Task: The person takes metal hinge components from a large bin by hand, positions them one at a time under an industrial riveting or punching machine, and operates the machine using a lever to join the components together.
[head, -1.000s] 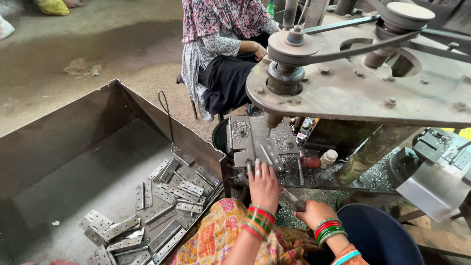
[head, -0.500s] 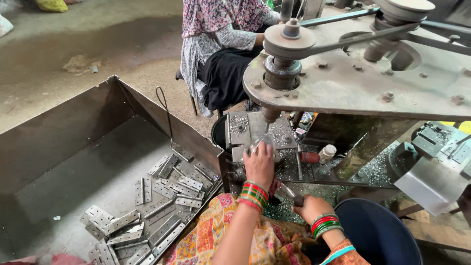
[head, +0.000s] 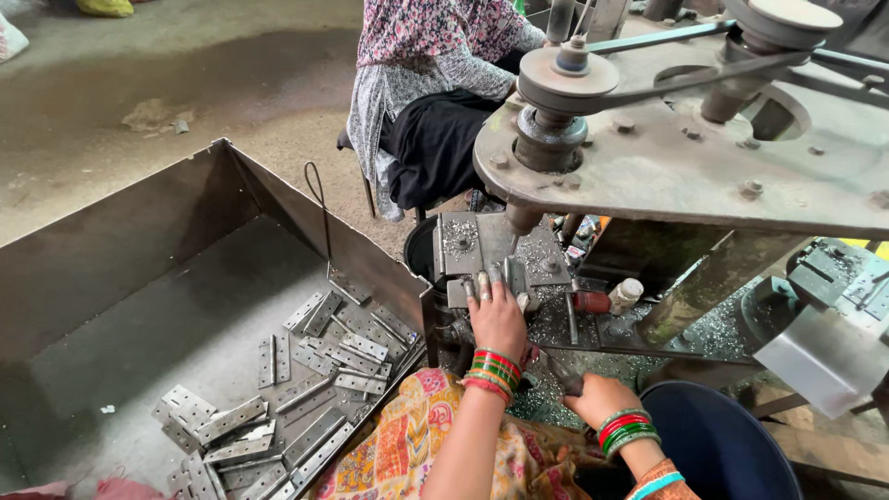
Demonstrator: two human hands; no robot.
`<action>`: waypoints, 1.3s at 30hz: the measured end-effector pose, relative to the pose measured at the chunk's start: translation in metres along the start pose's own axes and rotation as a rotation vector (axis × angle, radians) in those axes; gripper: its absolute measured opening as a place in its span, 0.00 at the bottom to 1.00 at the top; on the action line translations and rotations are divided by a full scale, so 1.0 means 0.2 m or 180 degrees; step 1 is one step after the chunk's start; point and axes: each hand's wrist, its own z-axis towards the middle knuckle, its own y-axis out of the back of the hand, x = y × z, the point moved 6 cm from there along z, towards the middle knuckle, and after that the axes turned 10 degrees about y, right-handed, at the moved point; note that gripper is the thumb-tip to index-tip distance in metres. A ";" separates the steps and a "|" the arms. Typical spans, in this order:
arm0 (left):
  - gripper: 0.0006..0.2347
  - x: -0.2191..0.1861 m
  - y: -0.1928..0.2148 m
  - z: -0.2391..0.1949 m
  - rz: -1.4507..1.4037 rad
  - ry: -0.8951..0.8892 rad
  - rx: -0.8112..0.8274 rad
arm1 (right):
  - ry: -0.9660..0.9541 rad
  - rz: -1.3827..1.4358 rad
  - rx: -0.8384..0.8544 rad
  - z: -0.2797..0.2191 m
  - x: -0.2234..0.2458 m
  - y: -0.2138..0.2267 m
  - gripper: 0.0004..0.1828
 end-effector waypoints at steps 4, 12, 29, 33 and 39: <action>0.17 0.01 -0.09 0.01 -0.0092 0.0025 0.0394 | -0.0028 -0.0047 0.0029 -0.02 0.02 0.03 0.28; 0.17 0.03 -0.11 0.13 0.0016 0.0051 0.0128 | 0.0037 -0.0004 -0.0186 0.03 -0.08 -0.11 0.27; 0.14 0.06 -0.14 0.24 -0.0146 -0.0045 0.0085 | 0.0146 0.0166 -0.0283 -0.01 -0.13 -0.33 0.29; 0.14 0.09 -0.11 0.17 -0.0278 -0.0108 -0.0075 | 0.0175 0.0431 -0.0549 0.09 -0.16 -0.38 0.26; 0.13 0.08 -0.14 0.24 -0.0287 -0.0055 0.0020 | 0.0141 0.0248 0.0011 0.10 -0.16 -0.19 0.25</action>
